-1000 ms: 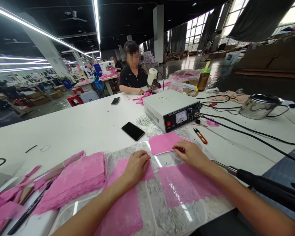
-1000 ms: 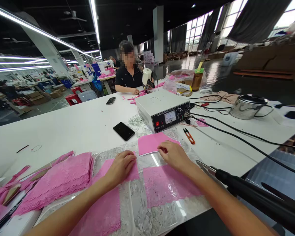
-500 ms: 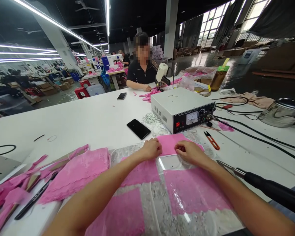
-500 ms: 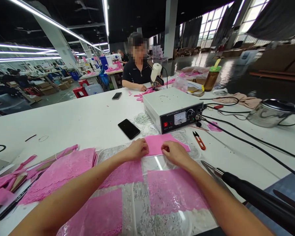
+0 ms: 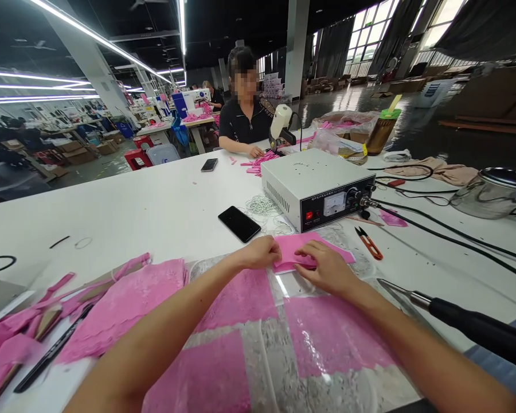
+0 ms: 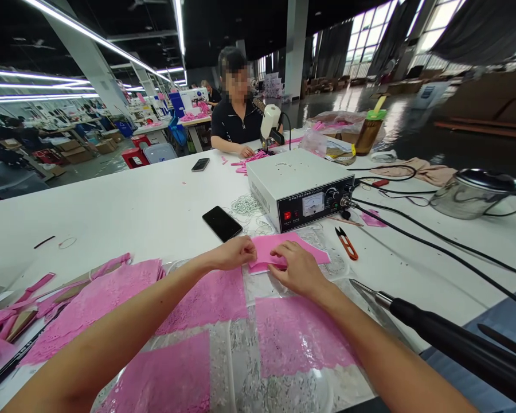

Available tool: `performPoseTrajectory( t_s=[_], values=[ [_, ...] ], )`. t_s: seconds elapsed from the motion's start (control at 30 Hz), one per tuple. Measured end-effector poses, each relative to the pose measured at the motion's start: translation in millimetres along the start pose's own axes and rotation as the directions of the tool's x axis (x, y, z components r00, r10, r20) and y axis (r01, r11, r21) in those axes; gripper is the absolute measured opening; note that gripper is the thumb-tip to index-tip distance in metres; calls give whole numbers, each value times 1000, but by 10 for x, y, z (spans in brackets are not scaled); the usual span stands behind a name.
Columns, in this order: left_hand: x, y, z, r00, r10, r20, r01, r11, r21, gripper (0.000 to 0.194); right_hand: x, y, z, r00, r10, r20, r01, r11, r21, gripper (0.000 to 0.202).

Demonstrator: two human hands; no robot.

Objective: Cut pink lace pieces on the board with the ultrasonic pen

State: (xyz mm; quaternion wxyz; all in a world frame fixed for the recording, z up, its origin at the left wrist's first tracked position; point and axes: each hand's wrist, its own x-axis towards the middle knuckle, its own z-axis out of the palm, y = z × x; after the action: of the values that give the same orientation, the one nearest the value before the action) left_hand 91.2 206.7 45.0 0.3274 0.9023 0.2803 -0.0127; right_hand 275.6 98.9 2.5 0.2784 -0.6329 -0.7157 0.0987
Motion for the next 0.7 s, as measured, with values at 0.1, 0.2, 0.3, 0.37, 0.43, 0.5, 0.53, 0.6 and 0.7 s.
performPoseTrajectory(
  t_s=[0.1,0.2,0.3,0.37,0.43,0.5,0.53,0.6,0.7],
  values=[
    [-18,58,-97,999,6,-34,-7,1000,-25,29,33,79,36,997,2,-81,-11,994,-106,14],
    [-83,147,-185,998,23,-56,-26,999,-46,24,43,210,-8,986,13,-166,-48,978,-205,21],
    [-203,278,-189,997,58,-49,-62,995,-74,12,-71,289,-129,978,-11,-206,-46,962,-269,22],
    [-305,382,-125,996,90,-28,-92,990,-103,15,-250,292,-219,977,-49,-208,-14,956,-291,21],
    [-412,480,-16,993,119,6,-117,984,-134,16,-494,268,-293,974,-96,-203,30,953,-303,21],
    [-512,556,123,989,142,50,-132,978,-162,18,-764,238,-347,968,-144,-207,75,948,-310,22],
    [-553,583,199,986,151,71,-137,976,-171,18,-897,227,-367,963,-167,-213,94,944,-315,23],
    [-614,617,348,980,168,107,-148,973,-180,16,-1137,219,-396,951,-204,-230,122,937,-326,24],
    [-653,640,520,971,194,140,-168,970,-177,14,-1402,223,-420,940,-237,-246,144,927,-346,22]
  ],
)
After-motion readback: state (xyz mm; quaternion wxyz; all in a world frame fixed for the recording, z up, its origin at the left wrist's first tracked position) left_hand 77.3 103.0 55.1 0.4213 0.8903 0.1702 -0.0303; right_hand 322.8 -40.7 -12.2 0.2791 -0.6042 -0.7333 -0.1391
